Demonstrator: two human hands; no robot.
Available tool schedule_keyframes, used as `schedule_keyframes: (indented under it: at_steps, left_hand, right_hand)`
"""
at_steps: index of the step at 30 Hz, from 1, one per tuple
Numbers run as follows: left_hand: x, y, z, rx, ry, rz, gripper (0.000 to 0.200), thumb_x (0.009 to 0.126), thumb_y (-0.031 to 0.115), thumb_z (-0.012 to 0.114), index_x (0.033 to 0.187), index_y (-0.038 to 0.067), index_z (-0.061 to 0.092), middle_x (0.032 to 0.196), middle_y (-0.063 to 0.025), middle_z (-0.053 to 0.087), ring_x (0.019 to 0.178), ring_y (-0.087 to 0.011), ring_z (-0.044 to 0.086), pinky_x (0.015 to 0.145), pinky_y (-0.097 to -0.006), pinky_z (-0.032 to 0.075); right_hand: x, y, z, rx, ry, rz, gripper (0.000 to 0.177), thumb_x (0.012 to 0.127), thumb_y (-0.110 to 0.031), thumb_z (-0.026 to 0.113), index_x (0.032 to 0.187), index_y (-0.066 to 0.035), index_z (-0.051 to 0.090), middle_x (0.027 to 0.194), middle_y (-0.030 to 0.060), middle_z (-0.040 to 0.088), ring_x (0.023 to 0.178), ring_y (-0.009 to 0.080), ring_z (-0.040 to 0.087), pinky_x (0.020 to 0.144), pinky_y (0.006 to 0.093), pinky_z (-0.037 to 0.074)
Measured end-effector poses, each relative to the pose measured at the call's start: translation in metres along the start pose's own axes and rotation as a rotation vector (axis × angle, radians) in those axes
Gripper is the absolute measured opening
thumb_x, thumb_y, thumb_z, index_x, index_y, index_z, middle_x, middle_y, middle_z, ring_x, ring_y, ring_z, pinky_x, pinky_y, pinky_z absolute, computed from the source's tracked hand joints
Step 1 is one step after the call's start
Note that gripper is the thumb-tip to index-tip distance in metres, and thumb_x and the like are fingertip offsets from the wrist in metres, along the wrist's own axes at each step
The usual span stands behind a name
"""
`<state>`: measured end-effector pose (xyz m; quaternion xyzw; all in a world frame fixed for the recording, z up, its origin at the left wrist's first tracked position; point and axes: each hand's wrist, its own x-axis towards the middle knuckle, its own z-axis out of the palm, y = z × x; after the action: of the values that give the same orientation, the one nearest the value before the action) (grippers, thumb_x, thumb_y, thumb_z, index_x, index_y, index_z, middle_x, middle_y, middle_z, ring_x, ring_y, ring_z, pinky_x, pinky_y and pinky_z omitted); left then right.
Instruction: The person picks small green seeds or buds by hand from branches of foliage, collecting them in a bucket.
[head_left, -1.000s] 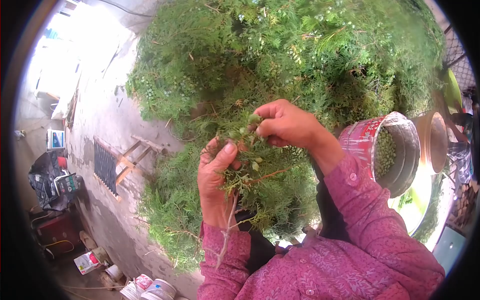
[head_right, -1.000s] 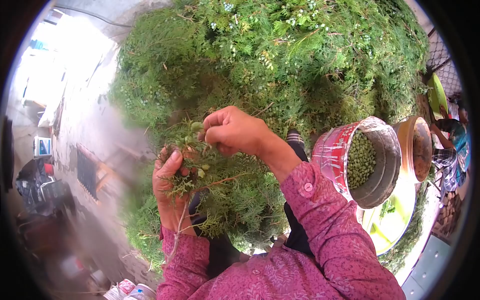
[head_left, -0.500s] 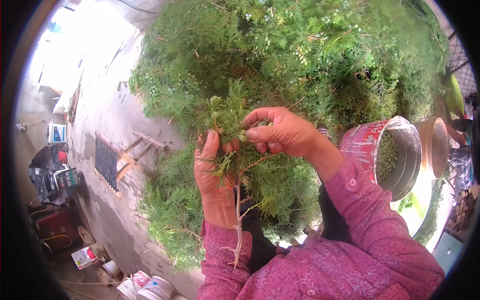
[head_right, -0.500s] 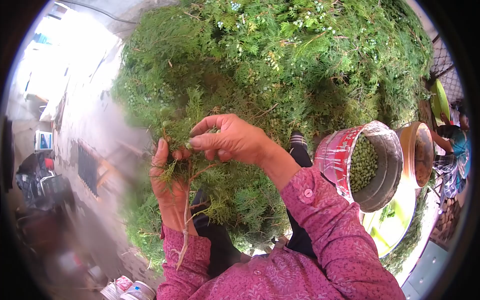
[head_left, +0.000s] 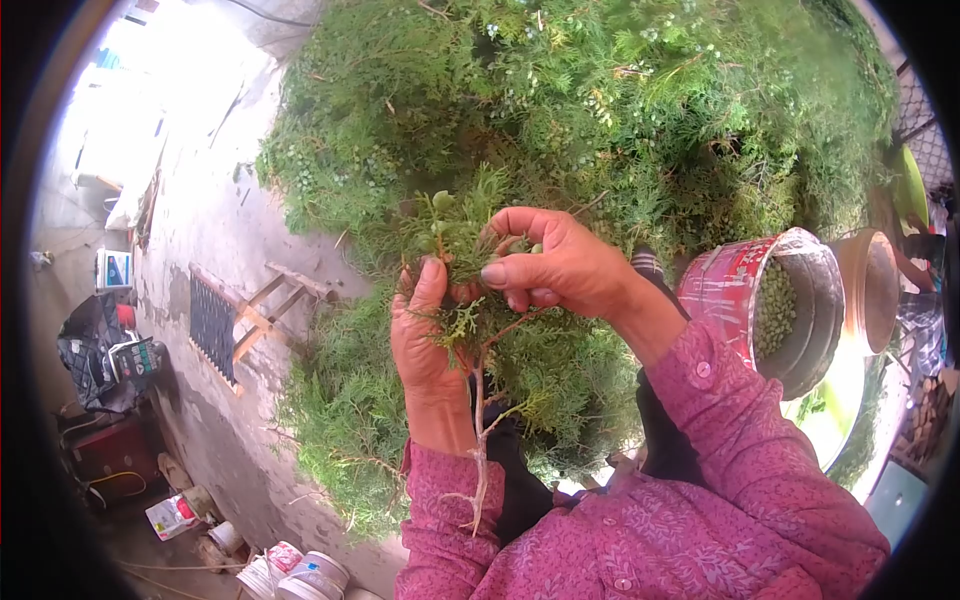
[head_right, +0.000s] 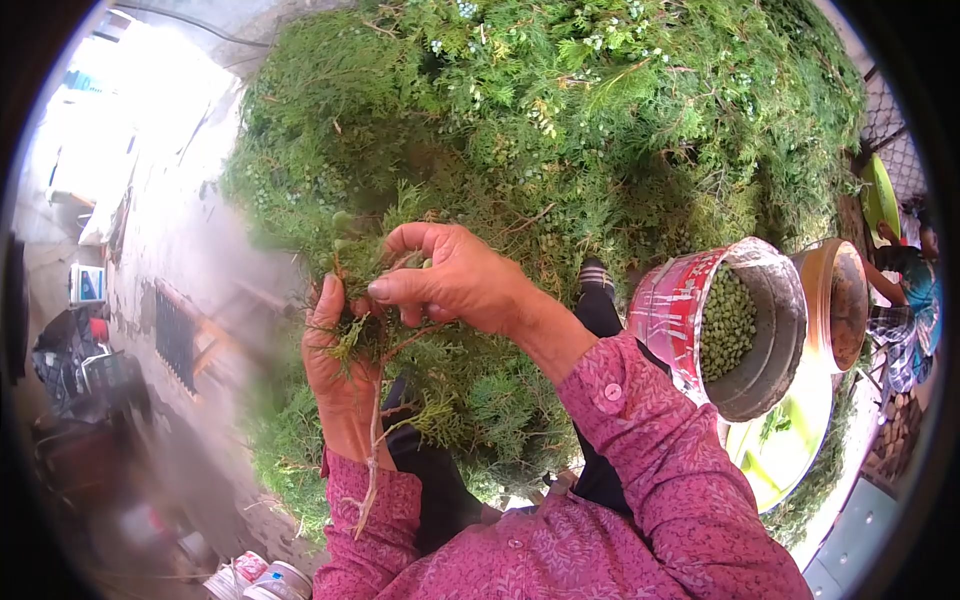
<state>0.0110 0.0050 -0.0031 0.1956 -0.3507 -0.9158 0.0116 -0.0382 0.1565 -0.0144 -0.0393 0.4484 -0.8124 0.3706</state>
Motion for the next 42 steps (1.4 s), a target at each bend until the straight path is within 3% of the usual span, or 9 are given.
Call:
schedule_keyframes:
  at_steps: [7,13,15,19,25,30,32,40,42]
  left_hand:
    - [0.002,-0.005,-0.008,0.024,0.004,0.012,0.008,0.083,0.008,0.058,0.089,0.003,0.058,0.078,-0.0050,0.061,0.063,-0.0118,0.057,0.058,-0.0248,0.050]
    - [-0.003,-0.006,-0.003,0.117,0.061,-0.020,0.006,0.081,0.009,0.061,0.085,0.006,0.059,0.072,-0.0021,0.060,0.056,-0.0082,0.051,0.052,-0.0220,0.046]
    - [-0.004,-0.004,-0.002,0.121,0.087,-0.015,0.006,0.080,0.009,0.061,0.085,0.006,0.059,0.071,-0.0023,0.060,0.056,-0.0082,0.051,0.052,-0.0221,0.046]
    - [-0.003,-0.004,-0.009,0.060,-0.016,-0.043,0.004,0.081,0.009,0.060,0.083,0.006,0.058,0.067,-0.0021,0.057,0.055,-0.0107,0.051,0.053,-0.0235,0.046]
    - [-0.001,0.004,-0.012,0.035,-0.024,0.031,0.006,0.083,0.009,0.058,0.080,0.004,0.057,0.064,-0.0022,0.056,0.055,-0.0129,0.052,0.055,-0.0237,0.046]
    - [0.006,-0.005,-0.009,0.002,0.055,0.063,0.010,0.084,0.013,0.058,0.082,0.004,0.059,0.068,-0.0028,0.058,0.056,-0.0108,0.051,0.055,-0.0228,0.045]
    - [0.004,-0.008,-0.001,0.182,0.145,-0.026,0.017,0.087,0.020,0.055,0.085,0.003,0.056,0.069,-0.0023,0.053,0.063,-0.0120,0.050,0.059,-0.0255,0.044]
    - [0.000,-0.008,0.002,-0.034,-0.005,-0.110,0.016,0.083,0.016,0.061,0.094,0.004,0.057,0.080,-0.0051,0.061,0.066,-0.0128,0.059,0.057,-0.0246,0.051]
    - [-0.003,-0.010,0.004,0.257,0.017,-0.046,0.021,0.079,0.011,0.065,0.096,0.002,0.057,0.087,-0.0046,0.062,0.072,-0.0118,0.059,0.064,-0.0253,0.050]
  right_hand:
    - [0.003,0.006,-0.005,0.073,0.090,-0.026,0.025,0.075,-0.014,0.067,0.093,-0.005,0.053,0.065,-0.0022,0.055,0.052,0.0043,0.050,0.042,0.0162,0.035]
    - [0.007,0.007,-0.006,-0.374,0.214,-0.144,0.017,0.075,0.000,0.059,0.089,-0.006,0.053,0.062,-0.0023,0.051,0.047,0.0036,0.044,0.039,0.0158,0.031]
    - [0.002,-0.001,-0.010,0.295,-0.007,0.034,0.011,0.072,-0.001,0.060,0.079,-0.006,0.053,0.060,-0.0024,0.050,0.044,0.0044,0.042,0.037,0.0178,0.028]
    - [-0.002,-0.003,-0.014,0.337,-0.005,0.113,0.013,0.070,0.002,0.059,0.078,-0.007,0.052,0.058,-0.0021,0.048,0.043,0.0041,0.039,0.035,0.0180,0.025]
    - [-0.002,-0.015,-0.046,0.663,-0.067,-0.123,0.009,0.075,-0.002,0.055,0.084,-0.004,0.055,0.071,0.0074,0.053,0.044,0.0033,0.038,0.035,0.0154,0.028]
    - [0.003,-0.005,-0.025,0.477,-0.127,-0.021,0.010,0.077,-0.001,0.054,0.086,-0.003,0.055,0.071,0.0059,0.054,0.046,0.0042,0.041,0.038,0.0160,0.030]
    - [0.005,-0.002,-0.020,0.393,-0.076,0.015,0.010,0.076,-0.001,0.056,0.086,-0.003,0.055,0.068,0.0028,0.053,0.048,0.0044,0.043,0.038,0.0164,0.029]
    - [0.004,0.001,-0.010,0.008,0.115,-0.027,0.012,0.075,-0.006,0.062,0.084,-0.003,0.055,0.057,-0.0034,0.048,0.044,0.0030,0.039,0.038,0.0185,0.027]
    - [0.004,0.001,-0.012,-0.006,0.109,-0.039,0.012,0.075,-0.007,0.062,0.084,-0.004,0.055,0.056,-0.0036,0.048,0.043,0.0030,0.038,0.038,0.0187,0.026]
